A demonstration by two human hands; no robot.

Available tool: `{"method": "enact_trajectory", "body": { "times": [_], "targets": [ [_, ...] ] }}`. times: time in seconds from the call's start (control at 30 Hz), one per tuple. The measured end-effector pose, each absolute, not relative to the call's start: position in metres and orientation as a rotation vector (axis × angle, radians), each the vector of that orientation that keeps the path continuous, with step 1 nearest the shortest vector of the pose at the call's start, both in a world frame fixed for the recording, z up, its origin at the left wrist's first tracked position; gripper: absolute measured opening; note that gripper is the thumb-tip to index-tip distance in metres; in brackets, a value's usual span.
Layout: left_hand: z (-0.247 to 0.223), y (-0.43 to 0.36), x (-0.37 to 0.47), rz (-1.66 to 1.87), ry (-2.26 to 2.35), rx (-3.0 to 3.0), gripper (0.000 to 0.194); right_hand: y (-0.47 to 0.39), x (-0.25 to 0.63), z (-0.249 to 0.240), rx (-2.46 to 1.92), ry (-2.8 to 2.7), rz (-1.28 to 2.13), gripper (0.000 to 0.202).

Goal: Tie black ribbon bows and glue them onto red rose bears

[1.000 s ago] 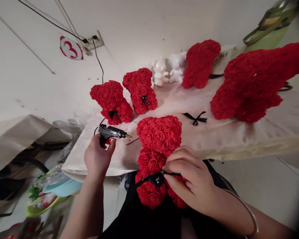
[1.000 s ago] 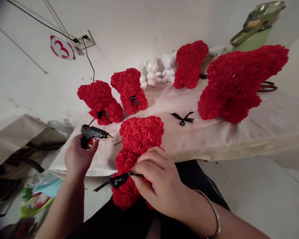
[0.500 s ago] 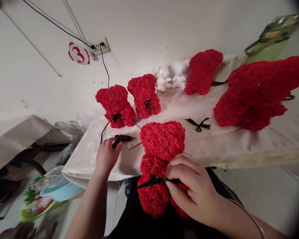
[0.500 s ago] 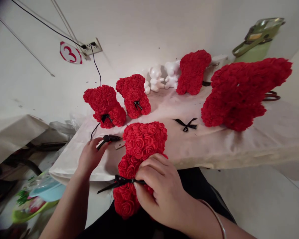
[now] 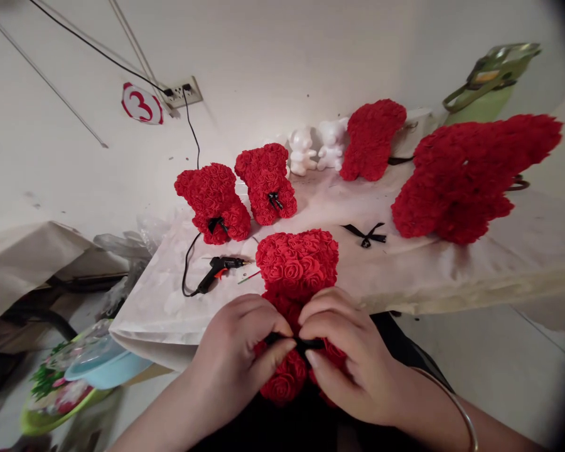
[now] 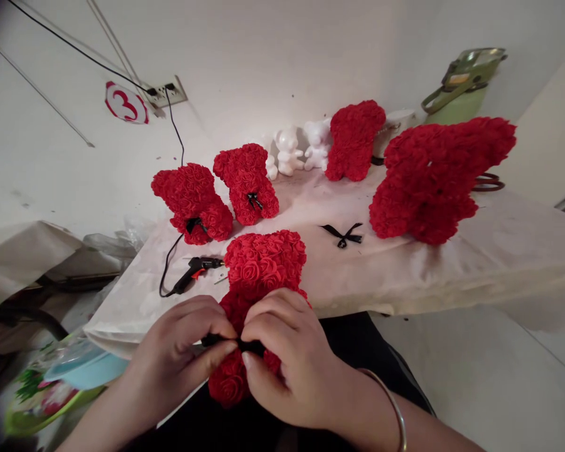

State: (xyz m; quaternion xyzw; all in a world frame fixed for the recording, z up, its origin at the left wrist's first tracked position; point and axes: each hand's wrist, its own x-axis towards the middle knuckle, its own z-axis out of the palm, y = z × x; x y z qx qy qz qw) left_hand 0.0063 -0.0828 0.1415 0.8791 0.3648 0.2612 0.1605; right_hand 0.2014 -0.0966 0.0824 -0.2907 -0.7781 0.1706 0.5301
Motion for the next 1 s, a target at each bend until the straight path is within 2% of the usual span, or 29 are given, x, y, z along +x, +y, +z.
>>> {"method": "enact_trajectory", "body": {
  "times": [0.13, 0.23, 0.53, 0.77, 1.0],
  "targets": [
    [0.138, -0.081, -0.005, 0.979, 1.19, 2.389, 0.006, -0.093, 0.21, 0.072, -0.865, -1.434, 0.321, 0.028],
    [0.14, -0.081, 0.0, 1.075, 1.228, 2.34, 0.005, -0.081, 0.207, 0.059, -0.888, -1.295, 0.442, 0.027],
    [0.114, -0.058, 0.034, 0.867, 1.391, 2.663, 0.003, -0.082, 0.208, 0.059, -0.867, -1.438, 0.847, 0.032],
    [0.107, -0.054, 0.038, 0.731, 1.767, 2.673, 0.025, -0.083, 0.205, 0.063, -0.909, -1.581, 0.789, 0.033],
    [0.106, -0.069, 0.009, 1.066, 1.47, 2.575, 0.031, -0.081, 0.209, 0.053, -1.062, -1.56, 0.691, 0.046]
  ]
}}
